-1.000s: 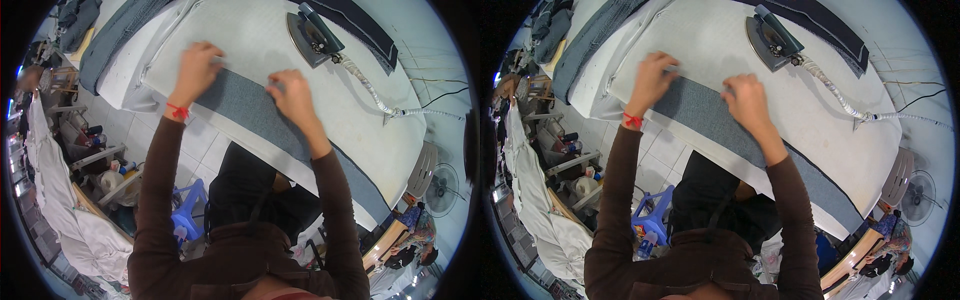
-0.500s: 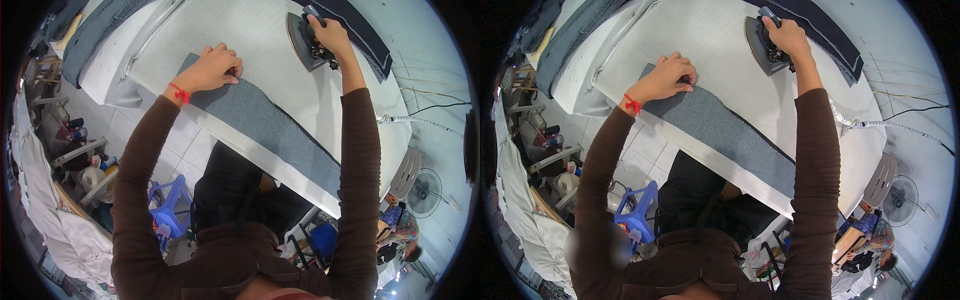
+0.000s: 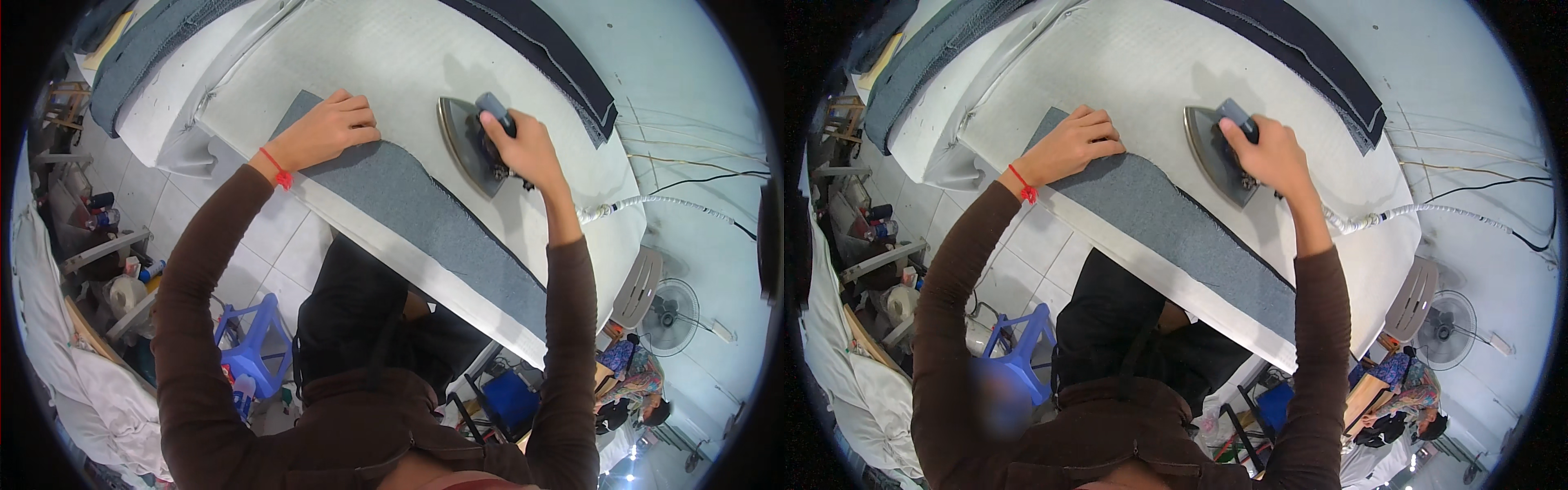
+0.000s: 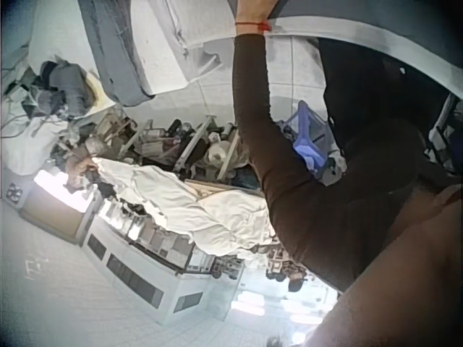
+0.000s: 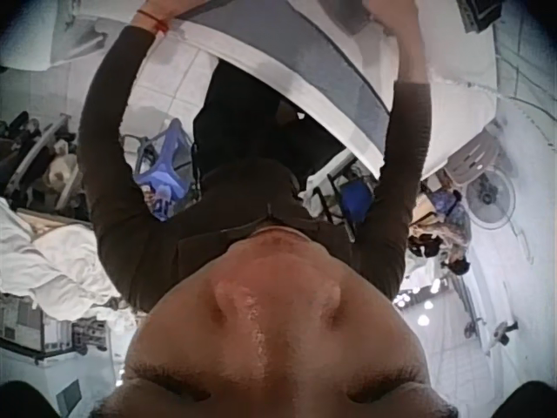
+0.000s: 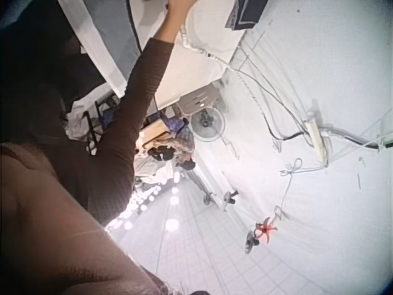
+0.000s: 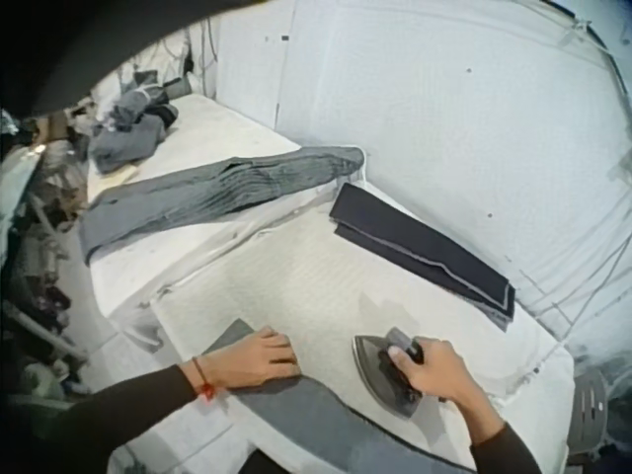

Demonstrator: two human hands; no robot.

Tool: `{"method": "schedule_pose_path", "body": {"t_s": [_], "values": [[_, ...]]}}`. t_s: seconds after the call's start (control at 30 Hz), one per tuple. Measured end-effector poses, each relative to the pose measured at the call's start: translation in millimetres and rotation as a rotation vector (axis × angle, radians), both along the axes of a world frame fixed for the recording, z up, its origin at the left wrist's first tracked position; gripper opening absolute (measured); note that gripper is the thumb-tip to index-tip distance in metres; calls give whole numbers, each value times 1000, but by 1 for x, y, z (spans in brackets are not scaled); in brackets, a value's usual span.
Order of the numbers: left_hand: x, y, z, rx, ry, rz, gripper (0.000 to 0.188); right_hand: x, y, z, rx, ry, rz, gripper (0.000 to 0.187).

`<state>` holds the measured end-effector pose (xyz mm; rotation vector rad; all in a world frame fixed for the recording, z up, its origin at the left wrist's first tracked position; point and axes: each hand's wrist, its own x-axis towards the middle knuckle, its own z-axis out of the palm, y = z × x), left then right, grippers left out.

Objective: The person irons several long strips of dark and light grey fabric on a white ironing board. They repeatedly fold the edges of the fabric strips and press them with a steam iron to create crisp seams. The person handles the fabric pieces one at a time, adjusting their position and smoothing them out before ironing.

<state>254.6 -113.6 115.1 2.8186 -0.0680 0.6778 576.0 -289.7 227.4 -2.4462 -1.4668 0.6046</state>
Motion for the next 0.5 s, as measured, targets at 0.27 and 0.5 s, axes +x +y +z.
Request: {"method": "schedule_pose_path", "body": {"t_s": [0.27, 0.5], "values": [[-1, 7, 0, 269, -74, -108, 17, -30, -48, 9, -46, 51, 21, 65], [-1, 9, -2, 304, -65, -107, 16, -60, -50, 21, -97, -16, 107, 59]]}}
